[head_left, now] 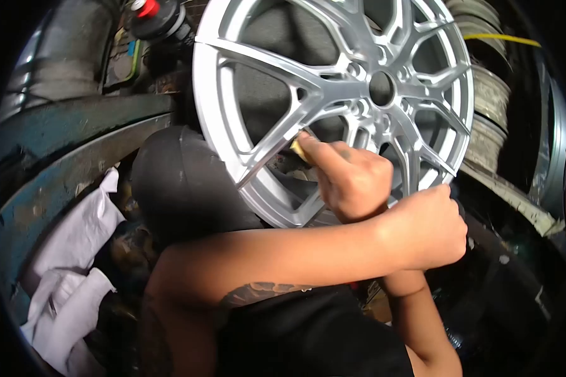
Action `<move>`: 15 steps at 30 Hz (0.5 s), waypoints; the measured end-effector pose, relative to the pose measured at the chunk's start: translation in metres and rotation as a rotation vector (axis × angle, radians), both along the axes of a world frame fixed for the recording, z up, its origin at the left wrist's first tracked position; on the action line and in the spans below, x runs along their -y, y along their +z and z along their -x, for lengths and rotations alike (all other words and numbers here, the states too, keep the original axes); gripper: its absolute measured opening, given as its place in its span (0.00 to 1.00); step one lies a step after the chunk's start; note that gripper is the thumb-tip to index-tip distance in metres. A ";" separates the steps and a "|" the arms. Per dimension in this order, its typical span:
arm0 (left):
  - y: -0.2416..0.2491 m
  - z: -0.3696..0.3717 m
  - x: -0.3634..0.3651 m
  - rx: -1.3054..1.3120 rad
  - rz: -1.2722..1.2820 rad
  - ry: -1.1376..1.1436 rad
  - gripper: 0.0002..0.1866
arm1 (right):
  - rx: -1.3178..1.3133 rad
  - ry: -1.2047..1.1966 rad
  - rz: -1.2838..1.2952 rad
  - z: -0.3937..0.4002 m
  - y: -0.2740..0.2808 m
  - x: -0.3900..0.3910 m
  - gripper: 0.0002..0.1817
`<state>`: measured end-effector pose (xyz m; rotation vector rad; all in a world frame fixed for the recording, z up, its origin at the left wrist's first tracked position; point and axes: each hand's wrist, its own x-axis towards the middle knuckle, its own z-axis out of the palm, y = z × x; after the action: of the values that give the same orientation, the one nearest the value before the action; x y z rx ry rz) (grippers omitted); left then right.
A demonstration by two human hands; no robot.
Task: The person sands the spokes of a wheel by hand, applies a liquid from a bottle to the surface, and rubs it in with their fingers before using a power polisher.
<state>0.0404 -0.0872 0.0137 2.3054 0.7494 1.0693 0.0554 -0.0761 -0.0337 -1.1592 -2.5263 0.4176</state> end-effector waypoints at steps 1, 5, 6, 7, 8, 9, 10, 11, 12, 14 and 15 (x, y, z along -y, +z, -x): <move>-0.001 0.001 0.000 -0.013 0.004 -0.008 0.07 | -0.053 -0.029 -0.007 0.003 0.004 0.000 0.23; 0.002 0.000 0.000 -0.005 0.013 -0.046 0.08 | 0.067 -0.001 0.039 -0.003 -0.016 0.007 0.22; 0.003 0.001 0.001 -0.002 0.008 -0.040 0.08 | 0.132 0.021 0.062 -0.004 -0.005 0.004 0.22; 0.001 0.002 -0.001 -0.004 0.003 -0.016 0.08 | 0.184 0.051 0.087 -0.002 0.004 -0.001 0.22; 0.001 0.005 -0.003 -0.040 0.004 -0.042 0.07 | 0.159 0.036 0.082 0.002 0.013 -0.001 0.23; 0.004 0.005 -0.003 -0.067 0.006 -0.087 0.07 | 0.076 -0.003 0.065 0.006 0.013 -0.002 0.23; 0.005 0.005 -0.004 -0.099 -0.002 -0.127 0.07 | -0.010 -0.038 0.038 0.008 0.012 -0.003 0.24; 0.003 0.005 -0.005 -0.082 0.005 -0.124 0.07 | -0.010 -0.025 0.086 0.005 0.006 -0.003 0.24; 0.002 0.004 -0.005 -0.065 0.015 -0.124 0.07 | -0.011 -0.015 0.137 -0.001 -0.006 0.001 0.24; 0.001 0.005 -0.008 -0.061 0.031 -0.114 0.07 | -0.028 -0.017 0.234 -0.003 0.003 -0.001 0.23; 0.001 0.006 -0.009 -0.073 0.038 -0.106 0.07 | -0.036 -0.019 0.282 -0.004 0.008 -0.002 0.23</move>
<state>0.0348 -0.0782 0.0142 2.3347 0.6610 0.9200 0.0589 -0.0737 -0.0258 -1.2588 -2.4794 0.8030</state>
